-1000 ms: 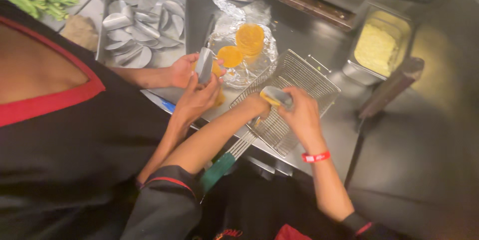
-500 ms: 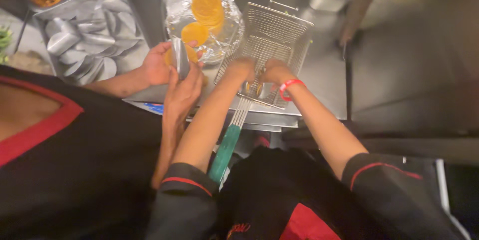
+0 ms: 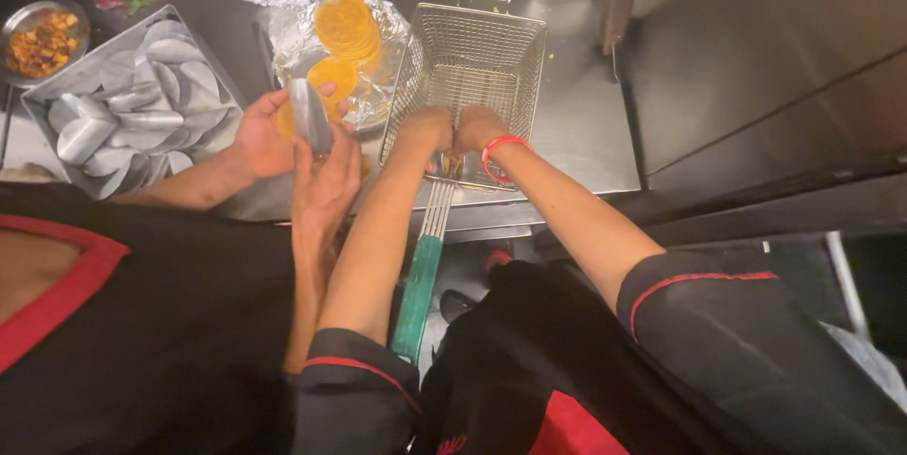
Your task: The person places round yellow discs into metal molds and arranges them in a wire basket. A coworker assists by handing over additional discs. The person continues to fill the basket with the prepared items.
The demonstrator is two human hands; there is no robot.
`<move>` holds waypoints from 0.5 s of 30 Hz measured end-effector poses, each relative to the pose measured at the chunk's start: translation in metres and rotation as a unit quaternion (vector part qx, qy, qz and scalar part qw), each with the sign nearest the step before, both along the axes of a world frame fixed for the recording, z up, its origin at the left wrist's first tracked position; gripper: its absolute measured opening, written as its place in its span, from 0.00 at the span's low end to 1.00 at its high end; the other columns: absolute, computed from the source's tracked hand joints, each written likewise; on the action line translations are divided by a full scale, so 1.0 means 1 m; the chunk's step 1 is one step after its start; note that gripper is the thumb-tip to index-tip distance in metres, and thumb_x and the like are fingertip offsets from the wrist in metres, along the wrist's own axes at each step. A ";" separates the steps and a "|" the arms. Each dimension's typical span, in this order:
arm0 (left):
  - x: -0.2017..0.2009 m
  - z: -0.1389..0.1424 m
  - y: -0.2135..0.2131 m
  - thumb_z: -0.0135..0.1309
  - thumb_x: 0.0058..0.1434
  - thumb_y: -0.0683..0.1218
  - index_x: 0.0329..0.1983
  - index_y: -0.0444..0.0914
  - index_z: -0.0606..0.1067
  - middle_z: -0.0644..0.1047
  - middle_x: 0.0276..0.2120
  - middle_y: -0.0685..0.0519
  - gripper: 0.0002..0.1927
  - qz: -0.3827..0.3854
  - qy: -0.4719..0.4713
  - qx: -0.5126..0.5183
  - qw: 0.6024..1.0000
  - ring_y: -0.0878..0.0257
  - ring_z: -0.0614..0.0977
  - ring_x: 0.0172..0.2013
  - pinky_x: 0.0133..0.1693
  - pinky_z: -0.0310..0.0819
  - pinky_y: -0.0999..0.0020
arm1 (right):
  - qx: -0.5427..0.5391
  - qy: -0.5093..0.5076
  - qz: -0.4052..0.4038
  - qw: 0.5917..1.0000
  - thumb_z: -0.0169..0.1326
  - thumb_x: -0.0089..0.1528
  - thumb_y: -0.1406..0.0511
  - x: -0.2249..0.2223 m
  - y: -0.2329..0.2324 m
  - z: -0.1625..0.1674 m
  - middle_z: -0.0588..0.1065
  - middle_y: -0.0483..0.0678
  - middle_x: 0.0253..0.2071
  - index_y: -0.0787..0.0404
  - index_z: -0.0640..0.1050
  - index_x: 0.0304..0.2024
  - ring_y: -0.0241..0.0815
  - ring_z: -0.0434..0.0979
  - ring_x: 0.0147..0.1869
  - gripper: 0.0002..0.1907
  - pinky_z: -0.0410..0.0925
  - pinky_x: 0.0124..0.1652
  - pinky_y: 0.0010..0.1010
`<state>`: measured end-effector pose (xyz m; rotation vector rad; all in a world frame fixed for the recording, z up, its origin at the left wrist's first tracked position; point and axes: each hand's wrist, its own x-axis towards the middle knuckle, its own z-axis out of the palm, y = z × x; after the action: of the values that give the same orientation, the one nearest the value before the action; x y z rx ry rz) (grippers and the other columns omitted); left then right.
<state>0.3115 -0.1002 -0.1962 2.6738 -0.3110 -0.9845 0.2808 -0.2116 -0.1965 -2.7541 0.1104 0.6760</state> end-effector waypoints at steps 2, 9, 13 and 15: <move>0.005 -0.003 -0.001 0.69 0.53 0.43 0.36 0.24 0.79 0.83 0.32 0.37 0.17 -0.028 0.037 0.023 0.999 0.50 0.86 0.26 0.29 0.83 0.56 | -0.014 0.016 0.017 1.000 0.75 0.43 0.56 0.000 0.002 -0.001 0.81 0.58 0.42 0.65 0.84 0.38 0.53 0.83 0.48 0.26 0.75 0.46 0.40; 0.014 -0.012 0.006 0.71 0.48 0.38 0.33 0.25 0.80 0.84 0.30 0.38 0.14 -0.026 0.087 0.011 0.996 0.53 0.86 0.25 0.28 0.82 0.57 | -0.007 0.001 0.008 1.000 0.77 0.41 0.54 -0.002 0.007 -0.002 0.82 0.57 0.40 0.65 0.83 0.38 0.53 0.84 0.45 0.29 0.76 0.45 0.39; 0.011 -0.011 0.009 0.71 0.47 0.36 0.34 0.24 0.79 0.83 0.29 0.38 0.14 -0.031 0.094 -0.001 0.995 0.53 0.86 0.25 0.27 0.83 0.58 | 0.002 0.009 0.051 0.999 0.75 0.42 0.54 -0.003 0.010 -0.002 0.82 0.55 0.39 0.63 0.84 0.39 0.51 0.84 0.43 0.28 0.76 0.43 0.39; 0.009 -0.009 0.010 0.70 0.46 0.36 0.34 0.26 0.80 0.84 0.29 0.40 0.13 -0.045 0.088 -0.003 0.995 0.54 0.86 0.25 0.27 0.82 0.59 | 0.019 0.002 0.101 0.995 0.73 0.44 0.56 -0.003 0.009 -0.003 0.83 0.54 0.39 0.61 0.85 0.40 0.51 0.84 0.42 0.25 0.75 0.42 0.40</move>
<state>0.3203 -0.0904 -0.2049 2.5636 -0.3985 -1.2336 0.2774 -0.2029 -0.1999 -2.7511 -0.1822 0.7268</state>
